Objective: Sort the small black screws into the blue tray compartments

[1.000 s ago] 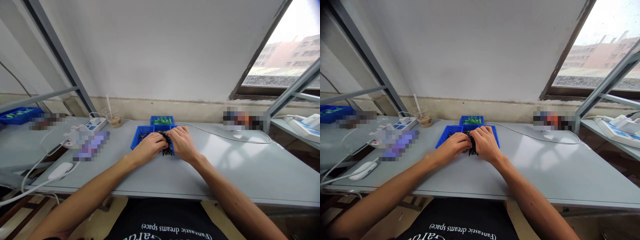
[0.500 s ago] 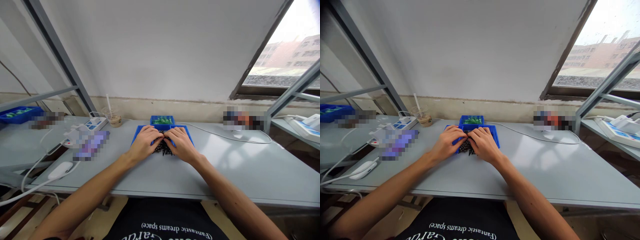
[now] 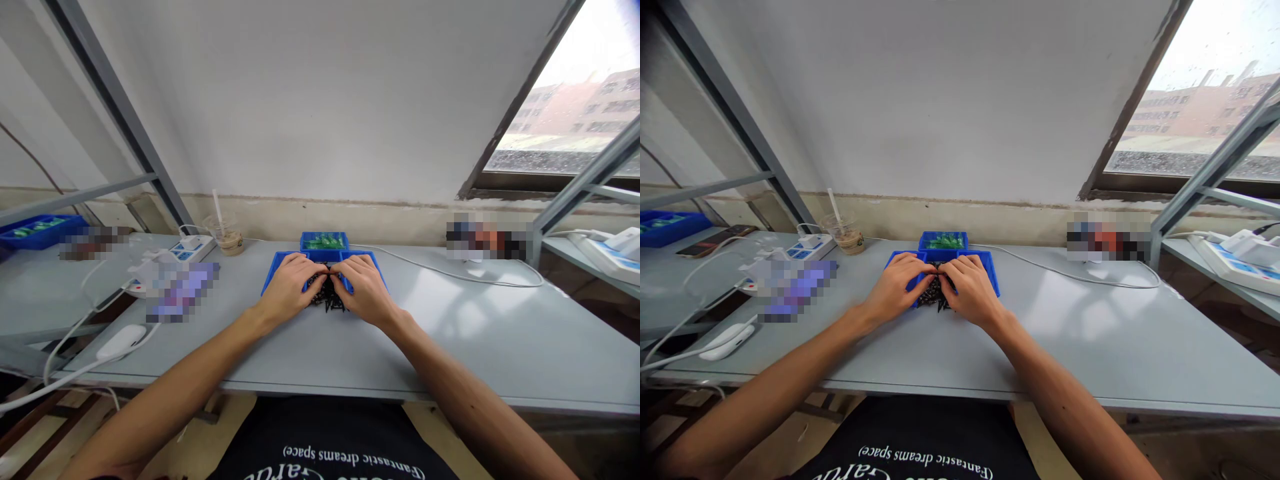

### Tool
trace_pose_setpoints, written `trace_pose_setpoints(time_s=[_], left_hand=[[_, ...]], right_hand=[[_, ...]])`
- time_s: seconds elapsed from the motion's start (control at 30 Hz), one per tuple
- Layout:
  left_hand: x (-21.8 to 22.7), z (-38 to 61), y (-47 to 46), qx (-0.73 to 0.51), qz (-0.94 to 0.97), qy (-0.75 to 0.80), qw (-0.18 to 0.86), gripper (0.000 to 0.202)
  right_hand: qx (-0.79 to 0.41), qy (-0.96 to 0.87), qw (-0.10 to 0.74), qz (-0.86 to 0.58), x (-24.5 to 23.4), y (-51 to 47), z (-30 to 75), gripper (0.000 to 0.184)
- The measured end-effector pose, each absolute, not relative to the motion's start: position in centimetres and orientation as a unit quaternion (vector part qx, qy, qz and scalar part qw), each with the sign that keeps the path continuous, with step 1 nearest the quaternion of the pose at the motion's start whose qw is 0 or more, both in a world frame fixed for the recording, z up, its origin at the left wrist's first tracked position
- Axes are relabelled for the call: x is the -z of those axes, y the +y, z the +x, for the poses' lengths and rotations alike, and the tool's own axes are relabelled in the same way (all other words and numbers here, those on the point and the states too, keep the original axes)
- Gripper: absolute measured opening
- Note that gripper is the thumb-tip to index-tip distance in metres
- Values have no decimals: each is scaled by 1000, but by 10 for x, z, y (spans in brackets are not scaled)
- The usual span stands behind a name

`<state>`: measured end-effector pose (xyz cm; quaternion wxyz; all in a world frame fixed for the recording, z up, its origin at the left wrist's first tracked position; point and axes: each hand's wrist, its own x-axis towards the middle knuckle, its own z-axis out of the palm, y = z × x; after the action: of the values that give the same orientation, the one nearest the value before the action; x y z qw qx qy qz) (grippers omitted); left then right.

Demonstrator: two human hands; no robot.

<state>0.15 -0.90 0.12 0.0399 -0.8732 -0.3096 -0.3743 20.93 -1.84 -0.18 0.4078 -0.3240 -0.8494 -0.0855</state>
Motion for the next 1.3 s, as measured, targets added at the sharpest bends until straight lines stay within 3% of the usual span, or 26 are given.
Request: trace_pose_setpoints(time_s=[0.6,1.3], left_hand=[[1,0,-7,347,-873,-337,53,22],[0,1,-9,351,-877,-323,53,19]], right_hand=[[80,-832,459,-302,4,-15,210,13],[88,-830,427,-348,6,-14,210,27]])
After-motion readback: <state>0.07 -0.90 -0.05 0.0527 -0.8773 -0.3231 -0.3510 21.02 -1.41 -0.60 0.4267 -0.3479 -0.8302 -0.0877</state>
